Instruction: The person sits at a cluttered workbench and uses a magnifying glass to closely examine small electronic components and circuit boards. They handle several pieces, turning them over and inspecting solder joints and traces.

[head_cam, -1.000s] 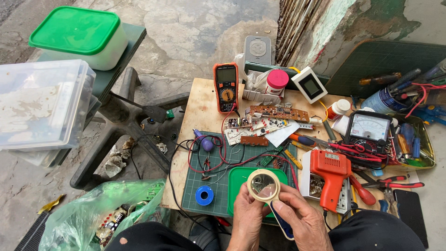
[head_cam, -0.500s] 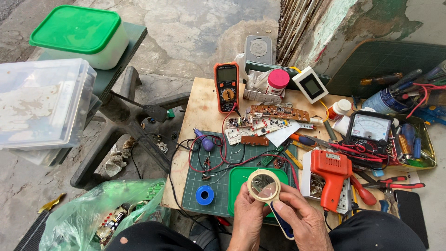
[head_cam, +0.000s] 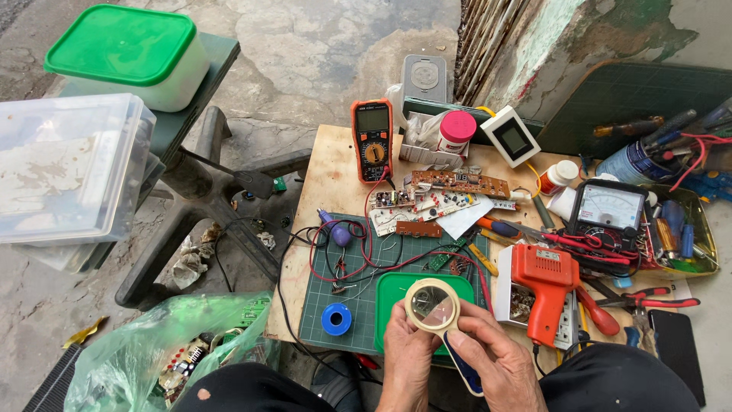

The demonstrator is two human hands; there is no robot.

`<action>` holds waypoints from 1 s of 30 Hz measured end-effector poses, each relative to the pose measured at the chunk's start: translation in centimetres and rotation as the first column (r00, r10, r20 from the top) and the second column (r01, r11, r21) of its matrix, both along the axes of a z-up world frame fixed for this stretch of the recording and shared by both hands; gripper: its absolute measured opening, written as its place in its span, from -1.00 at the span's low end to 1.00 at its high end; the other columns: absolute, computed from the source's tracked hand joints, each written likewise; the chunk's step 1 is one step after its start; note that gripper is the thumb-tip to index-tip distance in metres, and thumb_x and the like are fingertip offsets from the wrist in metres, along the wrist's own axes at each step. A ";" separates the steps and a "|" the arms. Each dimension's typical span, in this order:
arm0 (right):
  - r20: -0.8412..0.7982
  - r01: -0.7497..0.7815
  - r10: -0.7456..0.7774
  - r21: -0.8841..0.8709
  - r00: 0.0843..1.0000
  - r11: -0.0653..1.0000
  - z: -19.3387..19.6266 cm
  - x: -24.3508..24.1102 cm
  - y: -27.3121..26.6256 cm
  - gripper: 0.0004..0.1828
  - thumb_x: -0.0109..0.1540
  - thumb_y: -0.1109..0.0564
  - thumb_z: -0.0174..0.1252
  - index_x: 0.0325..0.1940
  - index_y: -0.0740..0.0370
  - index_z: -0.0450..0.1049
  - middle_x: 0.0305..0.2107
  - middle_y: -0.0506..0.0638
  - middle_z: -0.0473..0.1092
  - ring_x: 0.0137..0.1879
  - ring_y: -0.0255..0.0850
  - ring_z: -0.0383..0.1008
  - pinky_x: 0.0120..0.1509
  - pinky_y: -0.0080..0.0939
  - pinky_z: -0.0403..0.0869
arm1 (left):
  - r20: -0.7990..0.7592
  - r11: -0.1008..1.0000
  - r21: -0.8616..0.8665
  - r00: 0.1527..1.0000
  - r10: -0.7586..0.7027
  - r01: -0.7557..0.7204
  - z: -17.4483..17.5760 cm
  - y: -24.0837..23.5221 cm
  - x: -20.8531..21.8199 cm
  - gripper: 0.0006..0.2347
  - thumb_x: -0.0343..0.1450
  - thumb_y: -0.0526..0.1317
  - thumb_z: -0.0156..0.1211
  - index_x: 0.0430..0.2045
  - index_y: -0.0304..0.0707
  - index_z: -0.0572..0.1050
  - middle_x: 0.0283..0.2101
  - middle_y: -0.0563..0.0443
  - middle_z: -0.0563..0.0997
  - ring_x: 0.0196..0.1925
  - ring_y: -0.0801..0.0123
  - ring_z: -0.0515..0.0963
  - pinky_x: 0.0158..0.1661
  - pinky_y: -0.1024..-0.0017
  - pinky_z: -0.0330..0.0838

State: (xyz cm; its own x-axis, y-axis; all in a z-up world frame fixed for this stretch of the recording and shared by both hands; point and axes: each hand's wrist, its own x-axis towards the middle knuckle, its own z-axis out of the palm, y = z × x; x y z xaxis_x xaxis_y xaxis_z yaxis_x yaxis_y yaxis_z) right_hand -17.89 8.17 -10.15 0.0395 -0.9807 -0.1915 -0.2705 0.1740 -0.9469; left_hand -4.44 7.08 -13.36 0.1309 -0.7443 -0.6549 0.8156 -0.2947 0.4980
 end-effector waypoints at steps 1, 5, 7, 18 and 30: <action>0.000 -0.001 0.001 0.000 1.000 1.000 -0.1 0.0 0.0 -0.69 0.27 0.10 0.34 -0.04 0.30 0.85 0.36 0.02 0.65 0.46 -0.31 0.59 0.55 -0.20 0.45 | 0.000 1.000 0.000 1.000 0.001 -0.001 0.1 0.0 0.0 -0.54 0.24 -0.33 0.64 0.01 -0.31 0.57 -0.24 -0.13 0.71 -0.37 0.43 0.51 -0.36 0.48 0.35; -0.030 -0.015 0.014 -0.029 0.999 0.999 0.2 0.3 0.2 -0.72 0.26 0.10 0.36 -0.09 0.30 0.85 0.35 0.01 0.65 0.46 -0.32 0.59 0.57 -0.21 0.41 | 0.073 1.000 0.026 0.997 0.003 -0.005 1.4 0.0 0.3 -0.56 0.25 -0.41 0.62 0.01 -0.35 0.59 -0.14 -0.15 0.77 -0.18 0.35 0.65 -0.14 0.42 0.50; -0.035 -0.022 0.021 -0.041 0.999 0.999 0.6 0.8 0.4 -0.73 0.25 0.10 0.37 -0.11 0.30 0.85 0.34 -0.02 0.67 0.45 -0.33 0.61 0.55 -0.22 0.42 | 0.113 0.999 0.036 0.994 0.006 -0.010 2.1 0.2 0.6 -0.60 0.25 -0.40 0.63 -0.05 -0.33 0.61 -0.15 -0.09 0.75 -0.19 0.37 0.62 -0.12 0.43 0.48; -0.086 0.107 -0.104 0.037 0.991 0.994 1.3 1.9 1.0 -0.75 0.19 0.14 0.42 -0.17 0.35 0.86 0.37 -0.08 0.66 0.45 -0.37 0.60 0.55 -0.24 0.42 | 0.024 0.999 -0.017 0.999 0.045 -0.044 1.6 0.6 0.1 -0.64 0.28 -0.27 0.62 -0.12 -0.30 0.58 -0.21 -0.07 0.70 -0.25 0.40 0.55 -0.22 0.38 0.44; -0.013 0.123 -0.127 -0.178 0.992 0.976 1.9 2.3 2.1 -0.87 0.17 0.25 0.37 -0.28 0.39 0.74 0.31 0.05 0.66 0.42 -0.29 0.60 0.58 -0.25 0.40 | 0.068 1.000 -0.008 0.998 -0.003 0.004 3.8 0.5 0.4 -0.64 0.28 -0.24 0.60 -0.09 -0.32 0.64 -0.14 -0.09 0.76 -0.16 0.36 0.63 -0.12 0.36 0.52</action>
State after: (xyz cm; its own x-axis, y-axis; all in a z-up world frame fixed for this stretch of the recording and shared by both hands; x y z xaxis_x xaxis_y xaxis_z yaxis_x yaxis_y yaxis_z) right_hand -15.58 10.30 -8.23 -0.0881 -0.9960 -0.0140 -0.2800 0.0382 -0.9592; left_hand -4.06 7.58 -9.53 0.1721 -0.7503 -0.6384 0.7789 -0.2931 0.5544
